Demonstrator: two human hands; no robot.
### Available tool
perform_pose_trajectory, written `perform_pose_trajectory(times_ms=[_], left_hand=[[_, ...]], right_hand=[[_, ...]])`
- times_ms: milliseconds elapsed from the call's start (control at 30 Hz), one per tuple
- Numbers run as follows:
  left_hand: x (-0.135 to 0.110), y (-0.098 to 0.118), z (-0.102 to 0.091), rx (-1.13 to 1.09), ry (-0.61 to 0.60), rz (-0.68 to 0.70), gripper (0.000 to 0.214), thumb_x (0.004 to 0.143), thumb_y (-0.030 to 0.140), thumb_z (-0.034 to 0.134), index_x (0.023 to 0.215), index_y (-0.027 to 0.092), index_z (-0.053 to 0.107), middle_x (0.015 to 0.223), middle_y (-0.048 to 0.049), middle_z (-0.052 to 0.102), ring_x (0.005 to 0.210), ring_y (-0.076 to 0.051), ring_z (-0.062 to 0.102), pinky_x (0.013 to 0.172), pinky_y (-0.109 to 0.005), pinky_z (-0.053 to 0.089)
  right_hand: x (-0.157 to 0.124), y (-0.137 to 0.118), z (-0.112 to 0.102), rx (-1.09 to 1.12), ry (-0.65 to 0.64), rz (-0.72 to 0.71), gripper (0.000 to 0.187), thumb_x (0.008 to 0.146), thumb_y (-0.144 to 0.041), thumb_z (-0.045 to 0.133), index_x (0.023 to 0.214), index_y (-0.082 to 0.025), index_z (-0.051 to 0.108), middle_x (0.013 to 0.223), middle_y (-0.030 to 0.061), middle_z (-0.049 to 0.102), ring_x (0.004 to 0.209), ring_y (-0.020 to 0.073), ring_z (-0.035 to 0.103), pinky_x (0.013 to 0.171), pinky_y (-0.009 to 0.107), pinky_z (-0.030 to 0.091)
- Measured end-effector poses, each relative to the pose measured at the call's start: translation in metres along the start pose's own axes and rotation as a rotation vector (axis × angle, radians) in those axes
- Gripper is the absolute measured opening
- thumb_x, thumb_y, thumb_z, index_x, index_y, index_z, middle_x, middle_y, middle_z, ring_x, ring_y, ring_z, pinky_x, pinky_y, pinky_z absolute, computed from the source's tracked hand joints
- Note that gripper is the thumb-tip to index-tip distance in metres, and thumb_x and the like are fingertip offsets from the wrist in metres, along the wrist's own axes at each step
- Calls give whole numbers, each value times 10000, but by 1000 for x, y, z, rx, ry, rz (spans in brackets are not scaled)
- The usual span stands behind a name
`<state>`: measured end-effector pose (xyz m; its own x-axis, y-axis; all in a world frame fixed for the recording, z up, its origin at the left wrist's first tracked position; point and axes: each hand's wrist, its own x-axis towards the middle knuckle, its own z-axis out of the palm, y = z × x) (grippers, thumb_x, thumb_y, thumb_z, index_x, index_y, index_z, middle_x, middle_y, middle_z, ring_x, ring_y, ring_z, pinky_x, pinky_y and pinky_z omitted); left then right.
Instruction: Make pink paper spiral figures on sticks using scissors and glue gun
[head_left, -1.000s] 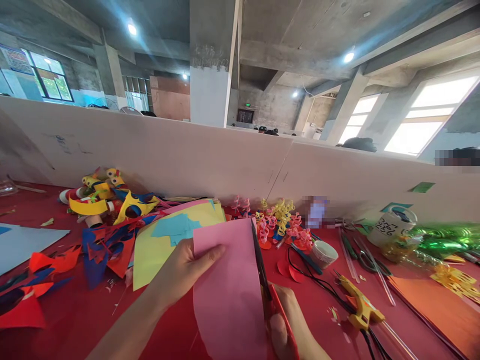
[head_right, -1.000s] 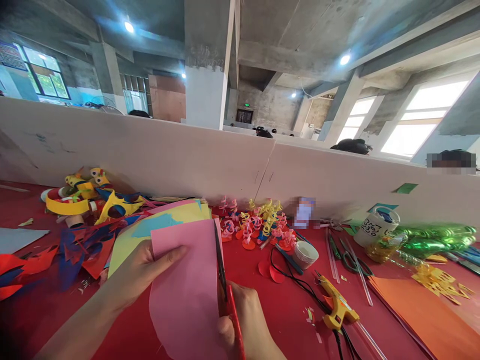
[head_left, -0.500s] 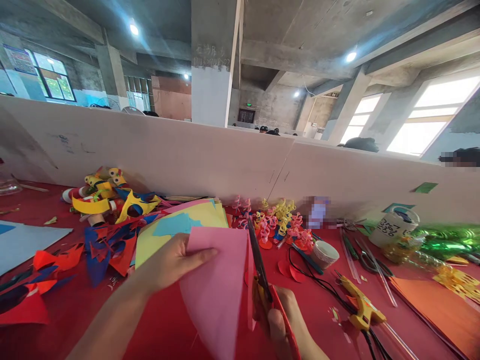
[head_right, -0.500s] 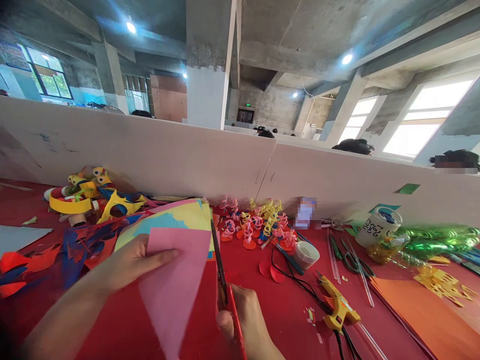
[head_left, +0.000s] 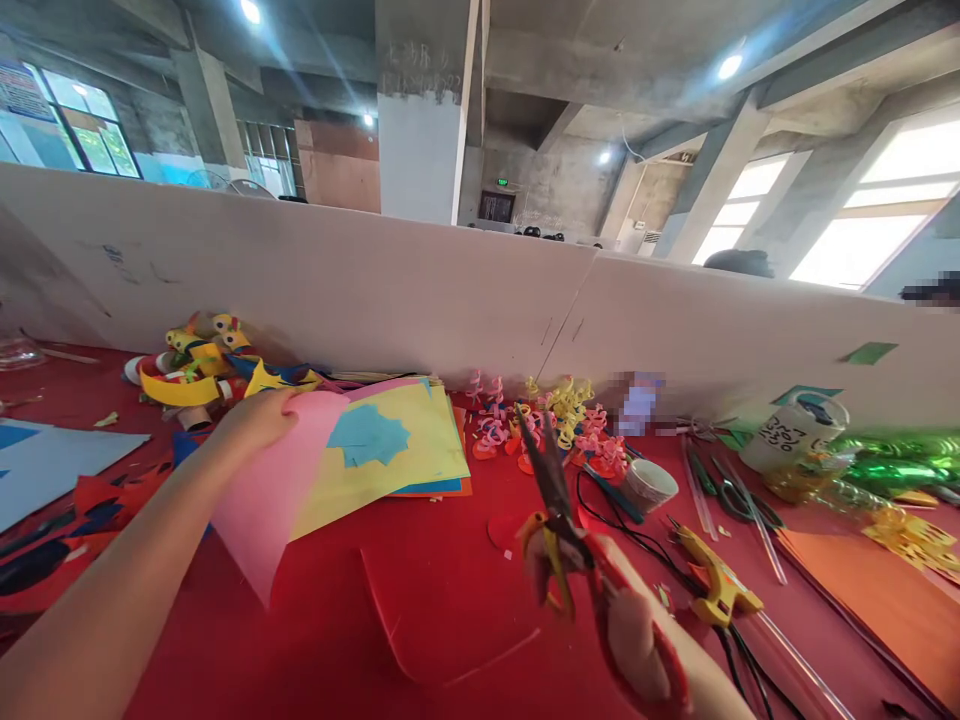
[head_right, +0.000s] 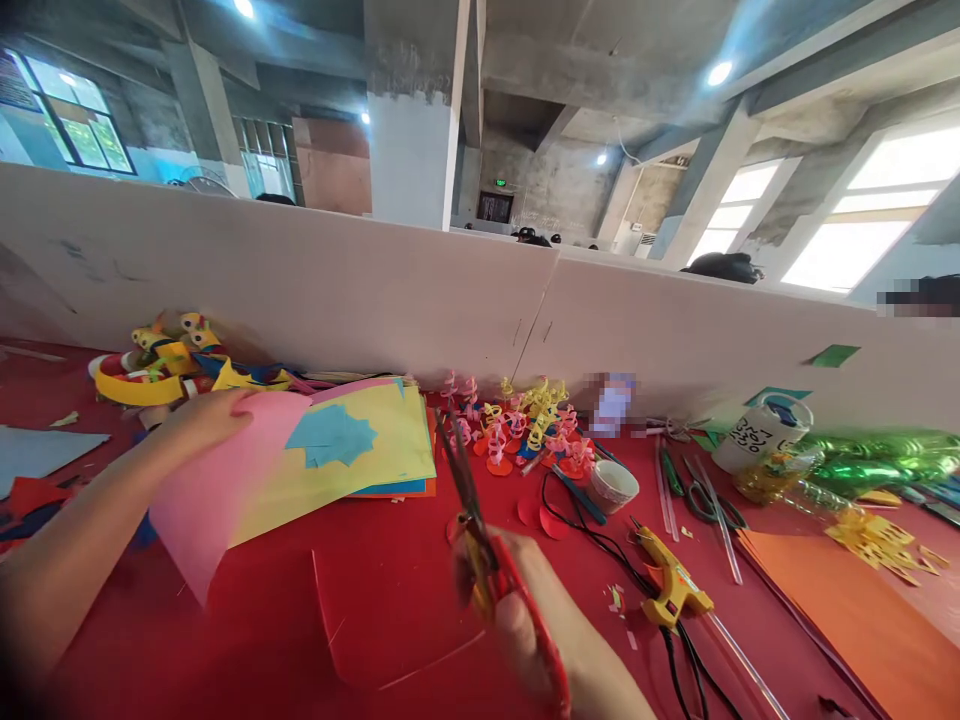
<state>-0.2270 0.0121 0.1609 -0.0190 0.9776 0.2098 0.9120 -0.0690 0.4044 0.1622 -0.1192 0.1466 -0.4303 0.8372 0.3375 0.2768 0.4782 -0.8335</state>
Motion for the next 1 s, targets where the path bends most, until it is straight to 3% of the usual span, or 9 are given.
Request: perform_pose_trajectory(times_ms=[67,200,300,433,500,600,767,867,1000], left_hand=[[-2,16,3,164,97,-1,394,874,165,328,1243,63,419,1072,-97,587,1038,-285,506,878,-356,371],[-17,50,17,239,305,103,465,896,234,366,1338,90,341,1325,-149,367,1240,-384,296,1016,-486,236],[-29,68,34,160,141,297,367,879,178,356,1202,98,511,1220,-110,474,1184,-310,378,1037,-425,242],[-53,82,59,28,-464,588,395,728,67,440,1023,223,650,1040,-22,602,1063,-227,475,986,-349,320],[-67,82,70,-21,-629,614,477,604,55,524,1006,273,659,1044,-17,591,1080,-250,452,956,-359,346],[-84,77,85,-21,-664,588,467,577,35,520,966,258,650,1029,-41,564,1074,-251,435,902,-350,370],[-92,67,96,-2,-623,553,284,589,2,464,739,205,593,858,-24,554,915,-207,469,760,-288,384],[-92,71,91,-27,-616,552,231,624,15,463,671,202,591,831,-19,564,918,-202,474,785,-289,372],[-98,78,82,-24,-677,520,91,598,170,646,676,208,617,869,-25,567,948,-239,471,774,-288,384]], right_hand=[[0,2,-7,-10,100,28,728,730,-803,49,605,-199,436,598,23,483,516,150,431,511,279,368],[-5,12,-32,-175,283,163,589,840,-660,149,585,-209,430,547,19,477,520,162,448,514,275,367],[-10,18,-53,-359,335,343,544,876,-571,177,579,-217,464,513,19,501,493,162,457,502,266,373],[-11,17,-71,-589,256,635,478,872,-550,265,615,-230,510,530,20,562,519,182,524,523,265,390],[-10,18,-75,-697,204,655,395,863,-522,332,707,-235,555,628,35,622,614,208,582,573,270,403],[-11,27,-80,-824,93,717,334,863,-467,368,775,-222,579,772,88,669,746,252,626,596,283,397],[-20,54,-91,-887,-202,881,321,801,-471,508,686,-177,568,744,116,670,650,238,621,549,279,369],[-22,67,-96,-947,-226,891,288,779,-426,556,686,-156,591,759,119,669,650,221,607,529,265,342],[-17,81,-96,-999,-277,874,116,729,-256,576,735,-152,626,763,95,670,647,196,593,501,248,297]])
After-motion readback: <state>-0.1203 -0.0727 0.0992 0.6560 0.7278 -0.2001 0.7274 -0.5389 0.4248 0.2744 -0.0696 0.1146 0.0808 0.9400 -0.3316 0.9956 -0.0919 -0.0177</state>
